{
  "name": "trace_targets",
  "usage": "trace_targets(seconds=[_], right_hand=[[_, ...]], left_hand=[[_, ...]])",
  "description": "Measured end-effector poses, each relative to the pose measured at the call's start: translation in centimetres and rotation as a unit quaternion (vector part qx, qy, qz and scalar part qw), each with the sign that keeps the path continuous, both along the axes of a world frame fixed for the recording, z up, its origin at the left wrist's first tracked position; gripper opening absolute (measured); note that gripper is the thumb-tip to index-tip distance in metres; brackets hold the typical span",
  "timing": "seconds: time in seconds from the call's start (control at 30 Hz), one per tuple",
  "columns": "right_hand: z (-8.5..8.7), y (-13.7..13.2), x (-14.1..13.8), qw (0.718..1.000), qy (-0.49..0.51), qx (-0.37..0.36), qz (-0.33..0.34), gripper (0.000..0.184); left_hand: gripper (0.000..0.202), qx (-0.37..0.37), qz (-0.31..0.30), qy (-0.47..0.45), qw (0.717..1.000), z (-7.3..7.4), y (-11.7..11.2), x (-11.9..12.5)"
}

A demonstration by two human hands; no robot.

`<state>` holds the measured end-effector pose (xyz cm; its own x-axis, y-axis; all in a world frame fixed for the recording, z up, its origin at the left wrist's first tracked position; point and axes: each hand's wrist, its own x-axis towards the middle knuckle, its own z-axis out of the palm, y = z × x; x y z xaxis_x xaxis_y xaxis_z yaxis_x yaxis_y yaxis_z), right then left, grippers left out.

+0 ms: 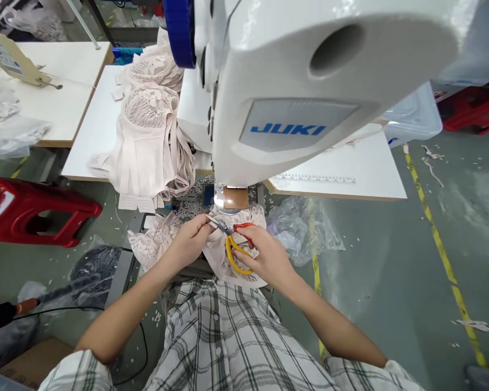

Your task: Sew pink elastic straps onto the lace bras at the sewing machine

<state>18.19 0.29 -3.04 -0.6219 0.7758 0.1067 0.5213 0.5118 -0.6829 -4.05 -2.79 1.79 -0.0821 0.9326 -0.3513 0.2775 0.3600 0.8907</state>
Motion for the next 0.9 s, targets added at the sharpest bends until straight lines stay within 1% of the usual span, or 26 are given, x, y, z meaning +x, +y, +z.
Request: trace_targets(seconds=[0.07,0.13,0.17,0.23,0.33,0.5,0.7,0.8,0.9], right_hand=[[-0.3,-0.3,0.4,0.999,0.008,-0.035,0.004,0.037],[-0.4,-0.8,0.9,0.998,0.023,-0.062,-0.017,0.034],[-0.5,-1.0,1.2,0.997,0.031,-0.069,-0.031,0.033],[-0.5,-1.5,1.4,0.995,0.047,-0.068,-0.051,0.038],[-0.4,-1.9,1.0,0.996,0.052,-0.050,-0.047,0.048],[-0.5,-1.5,-0.6,0.996,0.065,-0.057,-0.035,0.049],[-0.9,-0.3,-1.2,0.993,0.078,-0.083,-0.034,0.039],[-1.1,-0.2,-0.8,0.991,0.080,-0.102,-0.034,0.037],[-1.4,-0.5,-0.1,0.987,0.075,-0.129,-0.050,0.035]], left_hand=[[0.022,-0.010,0.011,-0.020,1.000,0.1,0.1,-0.1],[0.023,-0.022,0.018,-0.047,0.998,0.0,0.2,-0.3],[0.025,-0.024,0.020,-0.054,0.998,0.0,0.2,-0.4],[0.029,-0.026,0.024,-0.058,0.998,-0.1,0.3,-0.7],[0.031,-0.019,0.030,-0.051,0.998,0.0,0.4,-0.9],[0.030,0.007,-0.004,-0.014,1.000,0.4,0.5,-1.1],[0.026,0.002,-0.020,0.011,1.000,0.0,0.6,-1.9],[0.026,0.000,-0.012,0.021,1.000,-0.2,0.8,-2.1],[0.027,-0.003,-0.001,0.014,1.000,-0.3,1.0,-2.0]])
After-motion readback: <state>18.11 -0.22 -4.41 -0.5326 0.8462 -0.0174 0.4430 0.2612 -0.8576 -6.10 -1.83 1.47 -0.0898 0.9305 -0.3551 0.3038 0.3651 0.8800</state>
